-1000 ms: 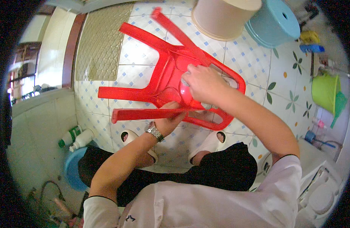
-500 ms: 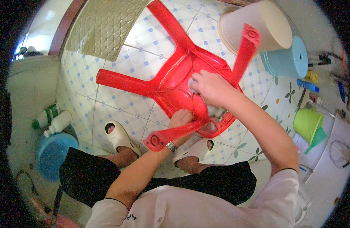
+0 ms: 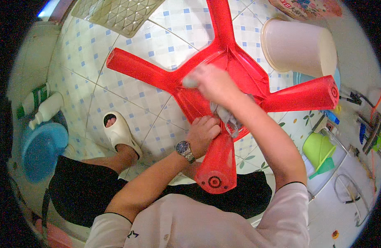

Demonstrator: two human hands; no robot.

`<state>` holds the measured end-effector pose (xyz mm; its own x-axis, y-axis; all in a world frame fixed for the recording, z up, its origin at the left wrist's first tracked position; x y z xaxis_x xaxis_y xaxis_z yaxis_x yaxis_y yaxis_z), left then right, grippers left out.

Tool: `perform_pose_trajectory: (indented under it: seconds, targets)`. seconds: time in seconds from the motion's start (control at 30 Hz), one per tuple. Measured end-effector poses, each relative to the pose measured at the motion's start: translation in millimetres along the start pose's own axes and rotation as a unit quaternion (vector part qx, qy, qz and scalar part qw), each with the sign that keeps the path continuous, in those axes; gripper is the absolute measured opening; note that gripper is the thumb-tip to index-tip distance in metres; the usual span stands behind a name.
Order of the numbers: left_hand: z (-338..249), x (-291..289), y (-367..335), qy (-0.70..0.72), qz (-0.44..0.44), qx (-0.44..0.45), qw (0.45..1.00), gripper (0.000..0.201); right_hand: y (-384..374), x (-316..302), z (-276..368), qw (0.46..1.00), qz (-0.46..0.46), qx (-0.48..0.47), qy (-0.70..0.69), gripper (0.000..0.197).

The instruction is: The person cleans a plastic stool with a cloth, rotating it by hand while wiping down its legs, underside, and seat.

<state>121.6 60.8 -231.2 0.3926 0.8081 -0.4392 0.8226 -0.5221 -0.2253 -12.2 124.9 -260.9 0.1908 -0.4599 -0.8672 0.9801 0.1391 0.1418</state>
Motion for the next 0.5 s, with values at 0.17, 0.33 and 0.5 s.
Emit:
perform_pose_trajectory:
  seconds: [0.17,0.33,0.5]
  targets:
    - [2,4,6,-0.051,0.068,-0.038,0.996,0.027,34,23,44,0.953,0.236,-0.180,0.064,0.030]
    - [1,3,7,-0.011,0.025,-0.040,0.999,0.015,72,3,36,0.880,0.463,-0.078,0.073,0.021]
    - [1,14,19,-0.013,0.096,-0.074,0.992,0.012,24,41,31,0.962,0.200,-0.168,0.080,0.018]
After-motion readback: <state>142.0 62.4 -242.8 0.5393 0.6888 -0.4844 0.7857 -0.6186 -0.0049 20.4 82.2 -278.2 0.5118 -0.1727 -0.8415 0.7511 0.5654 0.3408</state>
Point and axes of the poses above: each hand's wrist, its own y-axis away from the middle knuckle, its own x-axis out of the palm, z = x × y, the point moved 9 cm from there along -y, towards the middle knuckle, and after that the axes turned 15 degrees about -z, right-handed, at the moved point
